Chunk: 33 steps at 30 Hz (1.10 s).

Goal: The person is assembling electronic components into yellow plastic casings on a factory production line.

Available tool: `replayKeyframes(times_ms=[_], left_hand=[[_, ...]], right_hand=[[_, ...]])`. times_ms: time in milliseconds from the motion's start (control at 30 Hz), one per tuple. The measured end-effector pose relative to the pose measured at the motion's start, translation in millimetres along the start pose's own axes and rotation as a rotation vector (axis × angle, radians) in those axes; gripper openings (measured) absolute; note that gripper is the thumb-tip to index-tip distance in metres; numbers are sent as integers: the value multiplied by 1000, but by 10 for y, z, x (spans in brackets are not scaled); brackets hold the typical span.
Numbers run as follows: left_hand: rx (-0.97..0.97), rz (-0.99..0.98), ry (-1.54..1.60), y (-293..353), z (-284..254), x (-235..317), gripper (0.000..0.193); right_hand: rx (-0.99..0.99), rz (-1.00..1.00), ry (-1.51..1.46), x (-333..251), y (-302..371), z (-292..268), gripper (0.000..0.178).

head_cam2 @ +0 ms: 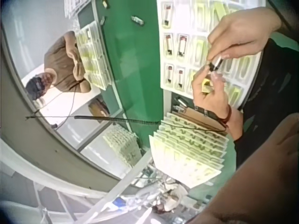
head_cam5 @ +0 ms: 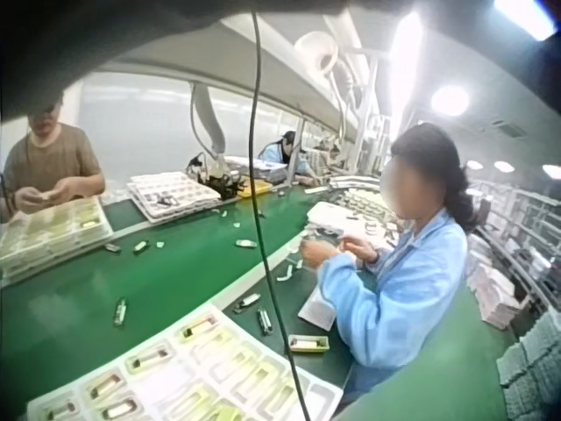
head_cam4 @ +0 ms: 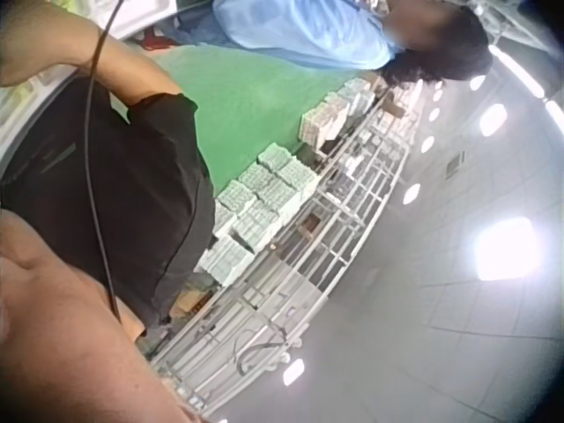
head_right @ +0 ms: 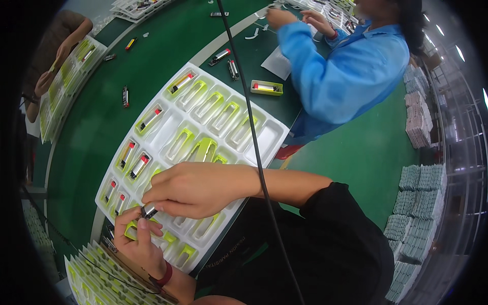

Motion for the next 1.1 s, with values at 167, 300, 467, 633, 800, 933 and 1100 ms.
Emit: replayKeyframes(times_ms=[167,300,467,633,800,933,1100], left_hand=[[297,63,-199,23,-120,-21,25],[483,163,-306,47,-267,-26,27],[430,21,-70,-6,-307,-34,22],[270,100,-79,-17,-340,-40,22],[357,5,-228,-42,-318,-27,24],[267,-41,-255,-75,-288,-99,32],[195,14,400,-103,-232,-82,72]], right_hand=[[93,-25,209,-35,-95,24,37],[289,81,53,181,-136,-48,37],[326,395,-523,406,-82,106,29],[105,507,-676,541,-112,173,26],[-1,284,-183,432,-222,81,31],[27,218,118,354,-230,70,26],[434,430,-448,635,31,322,27]])
Point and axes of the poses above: each hand's wrist, its own y-axis away from the middle knuckle, its own z-axis out of the palm, x = y × z, the point moved 8 cm from there along -y, towards the middle knuckle, and after that the axes turned 3 degrees about -z, right-handed, at the moved point
